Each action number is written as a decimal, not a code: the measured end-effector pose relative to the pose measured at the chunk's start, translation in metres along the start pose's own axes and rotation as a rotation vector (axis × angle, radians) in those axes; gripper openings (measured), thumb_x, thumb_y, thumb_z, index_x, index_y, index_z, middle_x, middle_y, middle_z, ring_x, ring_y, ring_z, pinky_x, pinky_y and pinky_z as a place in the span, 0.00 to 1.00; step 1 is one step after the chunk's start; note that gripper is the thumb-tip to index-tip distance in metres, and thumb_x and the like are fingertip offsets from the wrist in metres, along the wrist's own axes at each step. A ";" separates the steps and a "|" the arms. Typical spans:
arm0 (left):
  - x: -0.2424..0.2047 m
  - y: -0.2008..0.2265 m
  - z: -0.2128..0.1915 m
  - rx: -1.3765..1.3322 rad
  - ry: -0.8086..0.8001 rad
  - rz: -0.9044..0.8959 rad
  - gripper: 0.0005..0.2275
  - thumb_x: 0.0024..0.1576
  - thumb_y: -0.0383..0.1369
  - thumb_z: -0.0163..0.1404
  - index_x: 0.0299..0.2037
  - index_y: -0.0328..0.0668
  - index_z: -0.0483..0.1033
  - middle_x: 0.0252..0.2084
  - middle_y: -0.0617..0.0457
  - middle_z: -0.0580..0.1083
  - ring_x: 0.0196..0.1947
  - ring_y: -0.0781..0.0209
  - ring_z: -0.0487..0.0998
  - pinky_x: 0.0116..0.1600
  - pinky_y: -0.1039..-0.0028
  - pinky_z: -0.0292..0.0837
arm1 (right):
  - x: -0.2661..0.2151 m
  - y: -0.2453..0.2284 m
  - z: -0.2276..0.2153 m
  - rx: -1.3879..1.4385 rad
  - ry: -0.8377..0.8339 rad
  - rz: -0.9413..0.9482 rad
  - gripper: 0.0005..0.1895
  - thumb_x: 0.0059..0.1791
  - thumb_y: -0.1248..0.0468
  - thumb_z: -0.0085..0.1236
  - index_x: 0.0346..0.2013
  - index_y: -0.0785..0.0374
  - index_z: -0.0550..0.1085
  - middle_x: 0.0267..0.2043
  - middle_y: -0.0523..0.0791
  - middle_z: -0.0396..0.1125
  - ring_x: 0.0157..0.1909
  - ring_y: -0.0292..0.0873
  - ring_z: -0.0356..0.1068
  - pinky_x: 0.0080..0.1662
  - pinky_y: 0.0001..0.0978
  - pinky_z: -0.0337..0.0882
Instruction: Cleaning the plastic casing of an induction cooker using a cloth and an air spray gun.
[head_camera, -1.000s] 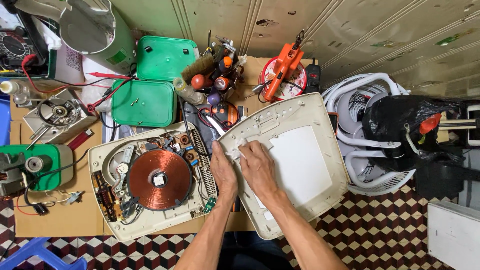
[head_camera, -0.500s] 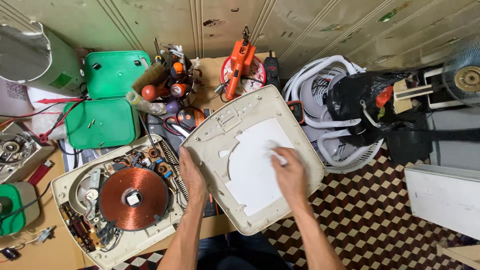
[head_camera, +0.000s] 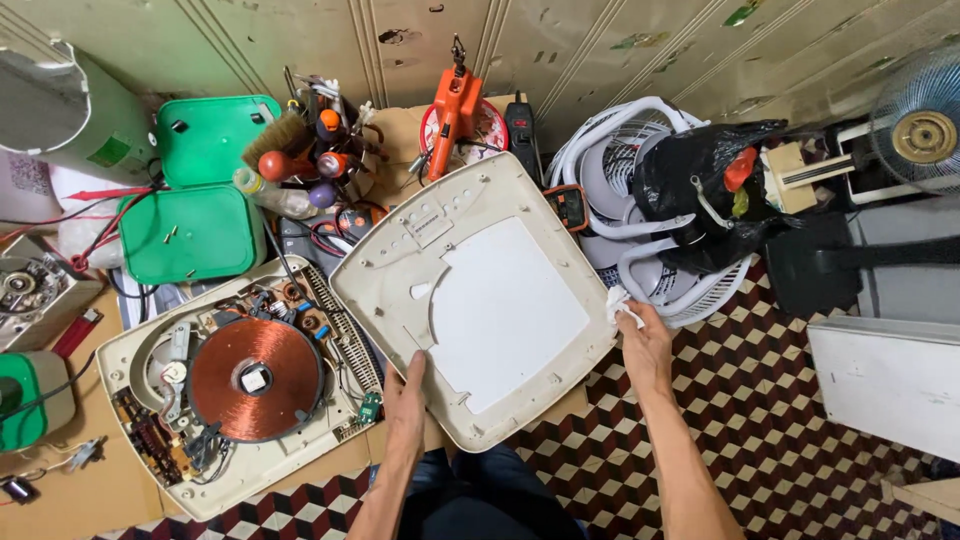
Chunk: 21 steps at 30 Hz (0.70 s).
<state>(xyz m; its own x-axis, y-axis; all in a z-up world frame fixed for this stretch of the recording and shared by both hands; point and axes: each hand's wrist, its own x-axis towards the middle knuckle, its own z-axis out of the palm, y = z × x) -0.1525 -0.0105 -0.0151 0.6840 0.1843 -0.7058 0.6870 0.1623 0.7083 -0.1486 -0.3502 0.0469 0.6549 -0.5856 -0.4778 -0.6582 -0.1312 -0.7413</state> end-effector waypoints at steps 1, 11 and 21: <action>-0.013 0.022 0.001 -0.003 0.007 0.001 0.32 0.56 0.48 0.50 0.67 0.33 0.64 0.59 0.39 0.74 0.56 0.51 0.73 0.62 0.64 0.65 | 0.000 0.005 0.002 -0.001 -0.007 -0.003 0.17 0.54 0.59 0.51 0.56 0.61 0.73 0.48 0.47 0.73 0.50 0.42 0.70 0.55 0.35 0.66; -0.108 0.156 -0.026 0.046 0.040 0.327 0.24 0.61 0.41 0.50 0.64 0.36 0.68 0.56 0.42 0.75 0.51 0.56 0.75 0.57 0.67 0.71 | -0.060 0.006 0.028 0.267 -0.171 0.001 0.16 0.55 0.63 0.46 0.55 0.68 0.69 0.52 0.50 0.72 0.52 0.44 0.74 0.59 0.35 0.73; -0.164 0.180 -0.080 0.036 0.214 0.433 0.25 0.61 0.35 0.51 0.69 0.38 0.63 0.53 0.53 0.75 0.49 0.66 0.74 0.54 0.74 0.70 | -0.087 0.008 0.034 0.392 -0.156 -0.045 0.17 0.53 0.65 0.48 0.54 0.73 0.67 0.45 0.52 0.71 0.36 0.43 0.74 0.40 0.37 0.75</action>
<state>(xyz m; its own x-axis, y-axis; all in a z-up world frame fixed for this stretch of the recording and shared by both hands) -0.1612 0.0664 0.2295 0.8461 0.4232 -0.3241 0.3605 -0.0064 0.9327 -0.1980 -0.2733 0.0661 0.7478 -0.4541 -0.4844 -0.4565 0.1780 -0.8717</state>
